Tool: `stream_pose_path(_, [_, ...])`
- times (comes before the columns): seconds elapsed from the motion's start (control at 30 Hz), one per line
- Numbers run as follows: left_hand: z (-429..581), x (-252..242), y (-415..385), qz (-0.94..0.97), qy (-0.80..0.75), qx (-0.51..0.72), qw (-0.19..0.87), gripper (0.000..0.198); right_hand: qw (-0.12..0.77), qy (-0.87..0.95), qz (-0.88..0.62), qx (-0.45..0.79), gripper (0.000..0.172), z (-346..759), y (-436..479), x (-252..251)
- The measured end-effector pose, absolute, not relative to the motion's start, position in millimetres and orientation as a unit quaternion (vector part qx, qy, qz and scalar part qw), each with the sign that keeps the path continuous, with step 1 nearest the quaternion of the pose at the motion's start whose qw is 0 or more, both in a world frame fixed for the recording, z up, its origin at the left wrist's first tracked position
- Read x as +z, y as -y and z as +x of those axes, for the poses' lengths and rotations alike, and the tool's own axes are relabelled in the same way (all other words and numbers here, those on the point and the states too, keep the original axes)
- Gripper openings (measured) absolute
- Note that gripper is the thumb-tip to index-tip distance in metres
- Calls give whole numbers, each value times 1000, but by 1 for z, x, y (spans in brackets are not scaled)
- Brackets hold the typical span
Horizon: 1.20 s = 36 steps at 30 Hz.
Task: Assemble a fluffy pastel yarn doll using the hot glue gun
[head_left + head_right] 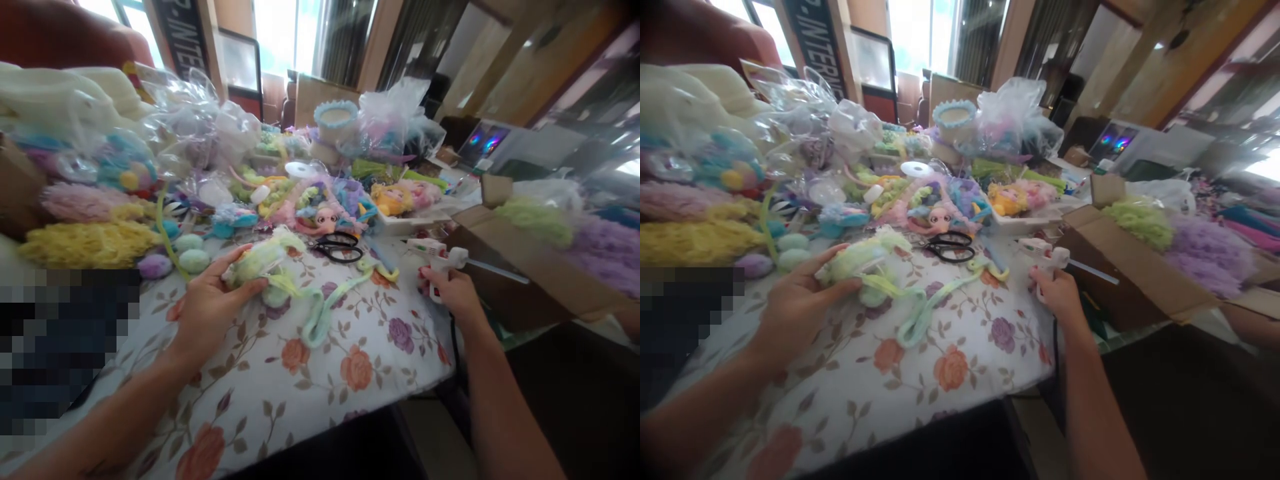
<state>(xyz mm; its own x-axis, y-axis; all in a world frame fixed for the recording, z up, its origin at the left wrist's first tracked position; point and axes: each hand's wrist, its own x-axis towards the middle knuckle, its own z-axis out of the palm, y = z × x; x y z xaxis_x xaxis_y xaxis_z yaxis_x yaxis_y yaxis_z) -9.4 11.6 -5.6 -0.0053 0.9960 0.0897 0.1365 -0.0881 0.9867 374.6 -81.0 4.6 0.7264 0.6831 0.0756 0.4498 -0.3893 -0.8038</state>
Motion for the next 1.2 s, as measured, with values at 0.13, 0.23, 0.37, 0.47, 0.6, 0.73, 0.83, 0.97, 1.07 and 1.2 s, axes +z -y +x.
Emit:
stream_pose_path(0.13, [-9, -3, -11, 551, -519, 483, 440, 72, 398, 357, -838, 104, 26, 394, 58, -6])
stream_pose_path(0.23, [-10, -2, -10, 558, -516, 483, 435, 72, 365, 374, -847, 95, 28, 394, 53, -7])
stream_pose_path(0.37, [-11, -1, -10, 569, -530, 477, 409, 70, 314, 419, -847, 85, 24, 389, 74, 9])
stream_pose_path(0.47, [-13, -4, -12, 590, -534, 468, 383, 69, 147, 498, -855, 13, 28, 372, 97, 26])
stream_pose_path(0.6, [-14, -12, -17, 603, -501, 498, 372, 65, 154, 633, -759, 22, 33, 313, 103, 47])
stream_pose_path(0.73, [-15, -17, -20, 606, -461, 527, 379, 62, 174, 748, -631, 114, 24, 241, 79, 66])
stream_pose_path(0.83, [-16, -15, -20, 615, -460, 535, 352, 60, 224, 767, -595, 86, 16, 203, 56, 70])
stream_pose_path(0.97, [-15, -12, -20, 629, -467, 528, 327, 57, 311, 762, -558, 108, 20, 175, 34, 47])
stream_pose_path(1.07, [-15, -12, -20, 641, -467, 521, 316, 54, 335, 756, -557, 75, 27, 164, 27, 22])
stream_pose_path(1.2, [-14, -13, -19, 659, -464, 511, 299, 53, 357, 756, -549, 15, 22, 161, 25, -1])
